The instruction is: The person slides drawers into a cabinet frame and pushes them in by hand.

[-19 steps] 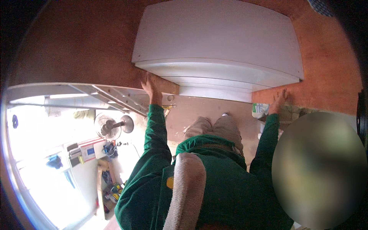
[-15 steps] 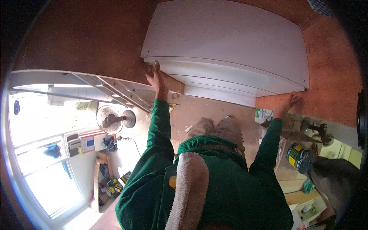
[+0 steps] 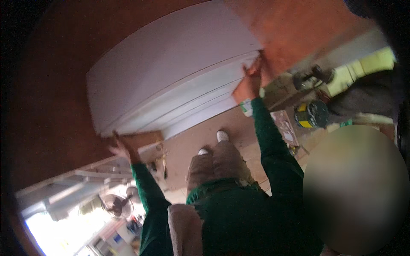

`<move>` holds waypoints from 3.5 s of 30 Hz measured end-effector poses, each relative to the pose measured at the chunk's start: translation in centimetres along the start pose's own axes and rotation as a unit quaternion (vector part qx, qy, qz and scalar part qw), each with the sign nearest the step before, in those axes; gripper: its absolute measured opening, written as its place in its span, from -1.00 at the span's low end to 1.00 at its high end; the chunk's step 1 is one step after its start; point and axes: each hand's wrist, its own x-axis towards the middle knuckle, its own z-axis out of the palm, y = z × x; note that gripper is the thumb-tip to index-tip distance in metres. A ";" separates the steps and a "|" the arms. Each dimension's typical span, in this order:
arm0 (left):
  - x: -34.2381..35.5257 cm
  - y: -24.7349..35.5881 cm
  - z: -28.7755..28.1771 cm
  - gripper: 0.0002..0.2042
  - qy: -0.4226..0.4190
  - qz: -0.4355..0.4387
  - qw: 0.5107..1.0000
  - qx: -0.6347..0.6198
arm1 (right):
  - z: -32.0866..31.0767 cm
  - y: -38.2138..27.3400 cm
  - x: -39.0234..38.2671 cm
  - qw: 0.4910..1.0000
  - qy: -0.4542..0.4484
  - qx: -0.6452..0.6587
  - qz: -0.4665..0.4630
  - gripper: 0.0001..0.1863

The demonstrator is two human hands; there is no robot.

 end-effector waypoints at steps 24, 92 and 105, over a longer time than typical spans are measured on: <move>3.2 -5.9 9.6 -0.42 0.061 0.609 0.786 0.082 | 6.2 1.7 8.0 0.873 0.237 -0.026 -0.426 -0.59; -19.7 -28.7 13.6 -0.52 -0.264 0.012 0.874 -0.409 | 14.7 25.3 -6.7 0.968 0.135 0.179 -0.109 -0.46; -18.7 -24.2 10.8 -0.38 -0.278 -0.182 0.794 -0.509 | 13.9 23.6 -5.1 0.983 0.115 0.121 -0.073 -0.67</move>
